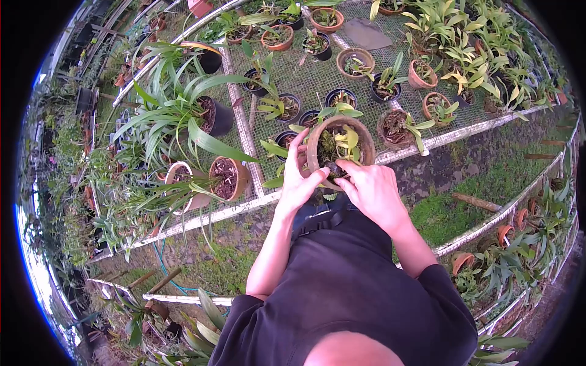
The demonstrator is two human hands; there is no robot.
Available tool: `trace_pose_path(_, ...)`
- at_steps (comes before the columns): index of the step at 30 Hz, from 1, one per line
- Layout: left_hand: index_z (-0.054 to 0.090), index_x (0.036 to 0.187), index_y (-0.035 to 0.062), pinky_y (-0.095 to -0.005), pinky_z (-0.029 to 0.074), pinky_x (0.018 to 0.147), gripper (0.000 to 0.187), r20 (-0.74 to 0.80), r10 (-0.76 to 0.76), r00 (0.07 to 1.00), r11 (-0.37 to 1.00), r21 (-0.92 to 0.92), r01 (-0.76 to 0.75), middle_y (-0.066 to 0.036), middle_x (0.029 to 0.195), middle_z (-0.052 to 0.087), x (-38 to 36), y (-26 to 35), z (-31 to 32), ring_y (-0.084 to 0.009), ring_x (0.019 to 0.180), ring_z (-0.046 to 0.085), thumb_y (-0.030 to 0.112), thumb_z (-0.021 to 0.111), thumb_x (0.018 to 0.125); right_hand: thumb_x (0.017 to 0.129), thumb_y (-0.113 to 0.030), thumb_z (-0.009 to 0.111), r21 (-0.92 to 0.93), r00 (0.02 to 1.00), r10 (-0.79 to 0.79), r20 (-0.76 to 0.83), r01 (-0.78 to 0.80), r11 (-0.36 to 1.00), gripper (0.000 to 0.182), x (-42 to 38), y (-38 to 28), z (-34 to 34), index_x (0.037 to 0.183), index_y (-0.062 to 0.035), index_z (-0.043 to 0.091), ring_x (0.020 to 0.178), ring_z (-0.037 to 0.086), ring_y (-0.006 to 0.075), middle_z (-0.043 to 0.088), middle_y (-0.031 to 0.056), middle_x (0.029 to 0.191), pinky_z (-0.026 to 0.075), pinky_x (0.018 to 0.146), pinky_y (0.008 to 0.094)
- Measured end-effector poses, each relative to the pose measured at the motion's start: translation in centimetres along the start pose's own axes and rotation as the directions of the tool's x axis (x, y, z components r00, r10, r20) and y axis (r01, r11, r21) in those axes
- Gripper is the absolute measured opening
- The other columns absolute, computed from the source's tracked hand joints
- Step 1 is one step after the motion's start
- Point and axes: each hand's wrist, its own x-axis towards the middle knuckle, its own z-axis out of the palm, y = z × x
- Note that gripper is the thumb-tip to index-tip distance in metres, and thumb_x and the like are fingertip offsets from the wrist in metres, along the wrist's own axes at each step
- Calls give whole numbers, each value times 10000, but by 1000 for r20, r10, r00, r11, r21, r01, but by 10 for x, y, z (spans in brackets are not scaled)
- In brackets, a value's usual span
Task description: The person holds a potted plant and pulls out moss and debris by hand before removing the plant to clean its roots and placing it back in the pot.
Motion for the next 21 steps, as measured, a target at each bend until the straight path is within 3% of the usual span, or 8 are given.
trace_pose_path(4, 286, 1647, 121, -420, 620, 968, 971, 6, -9, 1000, 1000, 1, 9, -189, 1404, 465, -3, -2, 2, -290, 1250, 593, 32, 764, 806, 944, -282, 757, -48, 1000, 6, 29, -4, 999, 258, 5, 3, 7, 1093, -72, 779, 654, 717, 371, 699, 162, 675, 562, 635, 468)
trace_pose_path(11, 281, 1650, 123, -418, 619, 974, 969, 3, -45, 999, 997, -57, 45, -191, 1407, 468, -7, -9, 1, -283, 1229, 614, 40, 767, 816, 989, -270, 705, 191, 982, 160, -102, -139, 972, 242, 13, -1, 14, 1005, -41, 783, 594, 698, 372, 660, 183, 621, 552, 604, 481)
trace_pose_path(15, 297, 1645, 123, -414, 602, 978, 944, 7, -20, 1000, 1000, -9, 20, -178, 1377, 499, -5, -14, 0, -277, 1232, 614, 51, 763, 827, 993, -244, 684, 42, 998, 61, -25, -60, 997, 219, 14, 3, 26, 1059, -68, 798, 664, 721, 383, 687, 207, 690, 558, 649, 513)
trace_pose_path(18, 320, 1638, 126, -411, 587, 985, 924, 8, -18, 1000, 1000, -5, 19, -173, 1370, 511, -5, -16, -1, -276, 1234, 615, 70, 765, 831, 982, -248, 696, 41, 995, 20, -95, -16, 999, 219, 11, 2, 22, 1065, -75, 802, 636, 707, 377, 700, 190, 694, 548, 632, 494)
trace_pose_path(21, 340, 1633, 133, -419, 571, 1008, 910, -12, -29, 1000, 998, -49, 28, -171, 1378, 515, -7, -17, -4, -276, 1240, 613, 87, 769, 832, 966, -199, 738, 212, 1000, -3, -29, 9, 977, 194, 7, 0, -7, 1073, -48, 798, 522, 657, 275, 678, 133, 635, 492, 548, 411)
